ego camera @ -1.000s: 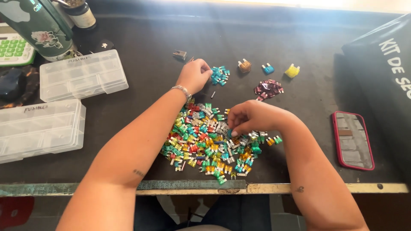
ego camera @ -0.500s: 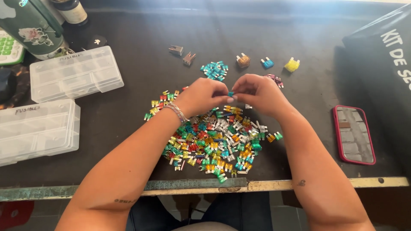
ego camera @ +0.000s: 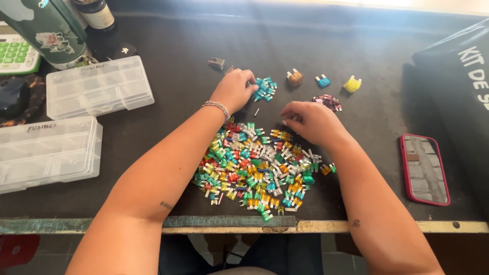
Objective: Sorting a large pile of automotive fuses into different groups based on color and type on a workbench.
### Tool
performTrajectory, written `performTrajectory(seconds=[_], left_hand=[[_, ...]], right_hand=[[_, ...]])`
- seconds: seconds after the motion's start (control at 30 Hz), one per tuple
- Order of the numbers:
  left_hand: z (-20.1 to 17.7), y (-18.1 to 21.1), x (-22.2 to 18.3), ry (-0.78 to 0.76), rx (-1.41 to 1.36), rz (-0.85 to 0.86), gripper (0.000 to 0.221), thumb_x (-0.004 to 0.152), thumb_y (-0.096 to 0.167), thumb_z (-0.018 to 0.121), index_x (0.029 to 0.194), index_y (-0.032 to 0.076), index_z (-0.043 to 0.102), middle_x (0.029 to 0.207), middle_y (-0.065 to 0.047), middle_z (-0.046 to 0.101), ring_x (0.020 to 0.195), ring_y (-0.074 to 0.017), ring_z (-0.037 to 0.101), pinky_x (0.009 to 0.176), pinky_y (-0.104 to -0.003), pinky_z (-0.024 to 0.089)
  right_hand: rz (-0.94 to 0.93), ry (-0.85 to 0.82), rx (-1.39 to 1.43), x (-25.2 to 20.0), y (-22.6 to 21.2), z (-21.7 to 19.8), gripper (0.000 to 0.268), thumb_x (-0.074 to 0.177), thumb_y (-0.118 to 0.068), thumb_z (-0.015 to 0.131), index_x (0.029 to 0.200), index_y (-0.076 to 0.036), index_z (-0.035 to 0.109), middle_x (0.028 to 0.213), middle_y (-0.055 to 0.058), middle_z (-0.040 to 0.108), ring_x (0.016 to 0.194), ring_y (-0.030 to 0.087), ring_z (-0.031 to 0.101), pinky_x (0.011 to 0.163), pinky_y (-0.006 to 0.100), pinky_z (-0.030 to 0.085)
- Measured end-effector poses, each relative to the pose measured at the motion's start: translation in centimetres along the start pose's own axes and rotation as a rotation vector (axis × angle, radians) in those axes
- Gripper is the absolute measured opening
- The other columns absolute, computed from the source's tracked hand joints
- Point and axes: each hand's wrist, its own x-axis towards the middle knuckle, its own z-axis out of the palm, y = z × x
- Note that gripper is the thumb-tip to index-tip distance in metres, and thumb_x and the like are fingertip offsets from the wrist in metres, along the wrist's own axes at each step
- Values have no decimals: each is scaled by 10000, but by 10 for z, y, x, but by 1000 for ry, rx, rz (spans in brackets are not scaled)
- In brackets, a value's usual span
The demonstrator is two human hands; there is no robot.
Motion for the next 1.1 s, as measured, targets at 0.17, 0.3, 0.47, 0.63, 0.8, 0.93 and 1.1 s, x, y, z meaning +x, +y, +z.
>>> performTrajectory(seconds=[0.17,0.3,0.47,0.63,0.8,0.93,1.1], left_hand=[[-7,8,-10,-53,-117,-5,429,812,339,820,1183,235,631,985,5,636,982,-208,703,927,-375,571],[1,3,-10,-55,-181,-54,518,772,272,873,1221,243,615,1020,7,594,890,-176,731,901,-328,582],[-20,21,-25,-44,-215,-48,554,839,312,825,1300,215,533,1058,-31,576,901,-225,723,902,-372,576],[-69,68,-85,-49,-134,125,431,885,254,769,1273,190,595,1048,-39,582,923,-248,704,857,-381,565],[-91,82,-131,-110,58,379,245,868,259,755,1077,143,706,1000,-61,645,946,-294,668,805,-434,562],[-88,46,-121,15,208,330,269,857,308,729,1094,190,681,994,-25,615,949,-276,636,770,-425,542],[-96,28,-119,149,196,260,148,950,280,635,1071,203,672,950,13,613,915,-221,661,780,-359,548]], right_hand=[[-25,34,36,0,4,-8,243,866,-195,738,1109,-192,724,925,25,783,850,261,740,772,416,574],[-69,7,143,-4,-6,-18,230,859,-178,747,1089,-173,745,932,65,789,879,301,742,811,428,570],[-117,-257,290,-21,-45,-31,163,809,-205,801,971,-183,807,870,67,808,801,271,752,808,410,579],[-144,-485,266,-27,-53,-31,226,717,-265,898,916,-188,819,800,-3,777,766,174,708,755,338,578],[-273,-678,126,-35,-73,-21,219,739,-334,872,930,-243,816,858,11,767,820,241,732,769,396,593],[-228,-694,-93,-37,-88,-26,268,738,-435,865,946,-282,793,886,-44,727,863,190,730,773,385,589],[-208,-719,-186,-38,-100,-29,229,805,-437,833,937,-262,767,886,-58,703,934,173,707,830,372,573]])
